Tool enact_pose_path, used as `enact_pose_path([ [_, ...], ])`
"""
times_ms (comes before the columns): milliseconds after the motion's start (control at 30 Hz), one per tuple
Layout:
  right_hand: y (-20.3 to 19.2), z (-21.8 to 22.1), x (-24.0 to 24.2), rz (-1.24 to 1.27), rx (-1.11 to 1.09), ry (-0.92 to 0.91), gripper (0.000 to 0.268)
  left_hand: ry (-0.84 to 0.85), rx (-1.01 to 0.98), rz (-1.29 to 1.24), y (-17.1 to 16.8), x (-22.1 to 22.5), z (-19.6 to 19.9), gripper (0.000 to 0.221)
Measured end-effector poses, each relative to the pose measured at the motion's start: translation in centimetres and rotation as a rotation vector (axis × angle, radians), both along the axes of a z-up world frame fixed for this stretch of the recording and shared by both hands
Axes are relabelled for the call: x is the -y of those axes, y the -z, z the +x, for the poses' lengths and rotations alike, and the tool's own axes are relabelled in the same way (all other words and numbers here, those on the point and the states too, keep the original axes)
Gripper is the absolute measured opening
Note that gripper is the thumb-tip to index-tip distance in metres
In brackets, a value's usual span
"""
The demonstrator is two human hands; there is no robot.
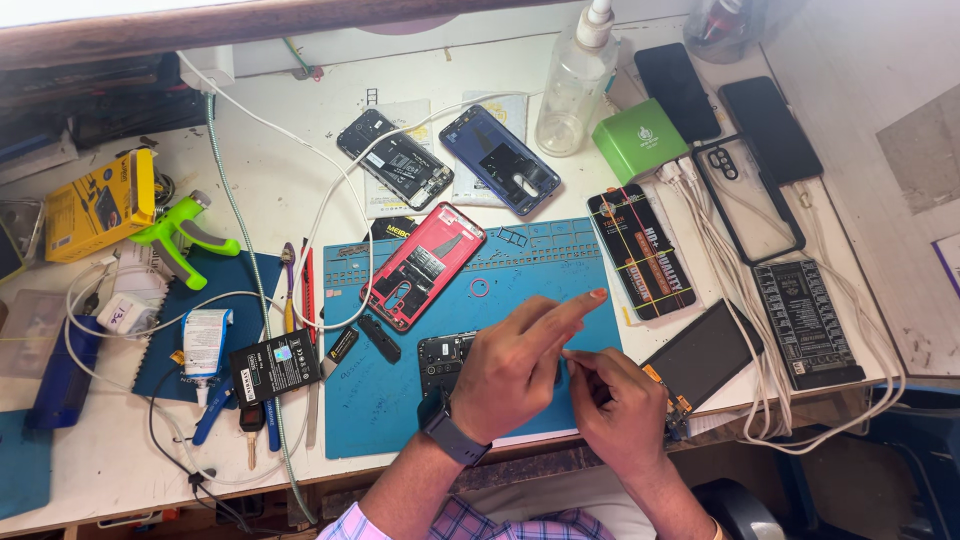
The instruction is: The person performs a mobile phone repair by hand, manipulating internal components, using a small tool to work on the device's chassis, and eventually aligning and pressing a red back panel onto the phone body.
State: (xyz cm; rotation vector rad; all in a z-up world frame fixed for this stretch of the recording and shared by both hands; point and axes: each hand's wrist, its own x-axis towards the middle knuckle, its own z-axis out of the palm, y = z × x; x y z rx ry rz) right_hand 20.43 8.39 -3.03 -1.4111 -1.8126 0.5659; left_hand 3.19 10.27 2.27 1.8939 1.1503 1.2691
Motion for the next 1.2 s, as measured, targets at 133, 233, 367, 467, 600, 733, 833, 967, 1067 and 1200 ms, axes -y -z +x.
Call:
enact_pose_path([
  [133, 0.1, 0.0, 0.0, 0.002, 0.018, 0.009, 0.009, -0.072, 0.008, 0.146, 0.0, 0.0, 0.2, 0.044],
  [233, 0.0, 0.1, 0.0, -0.038, 0.021, 0.02, 0.011, -0.09, -0.065, 0.07, -0.2, 0.1, 0.2, 0.048],
  [367, 0.0, -0.1, 0.0, 0.014, 0.003, 0.0, 0.014, 0.039, 0.125, -0.07, -0.5, -0.1, 0.0, 0.053],
  [467, 0.0, 0.0, 0.0, -0.007, 0.018, 0.007, 0.012, -0.098, 0.0, 0.228, -0.7, -0.2, 0.2, 0.038],
  [600, -0.1, -0.1, 0.0, -0.007, 0.003, 0.009, 0.016, -0.014, 0.019, -0.03, -0.7, -0.1, 0.0, 0.048],
  [733, -0.2, -0.2, 0.0, -0.007, -0.005, 0.006, 0.015, -0.071, 0.038, 0.104, -0.7, -0.2, 0.0, 0.04],
  [833, -0.1, -0.1, 0.0, -0.012, 0.003, 0.011, 0.012, -0.089, -0.026, 0.079, -0.8, 0.0, 0.1, 0.04],
  [967, 0.2, 0.0, 0.1, -0.03, -0.003, 0.016, 0.014, 0.025, 0.01, -0.026, -1.1, -0.1, 0.0, 0.054],
  [1067, 0.3, 0.0, 0.1, 0.003, 0.012, 0.019, 0.01, 0.067, 0.122, -0.014, -1.2, -0.2, 0.0, 0.048],
  [1200, 0.2, 0.1, 0.1, -0.008, -0.004, 0.006, 0.011, -0.07, -0.087, 0.058, -0.9, 0.0, 0.5, 0.047],
])
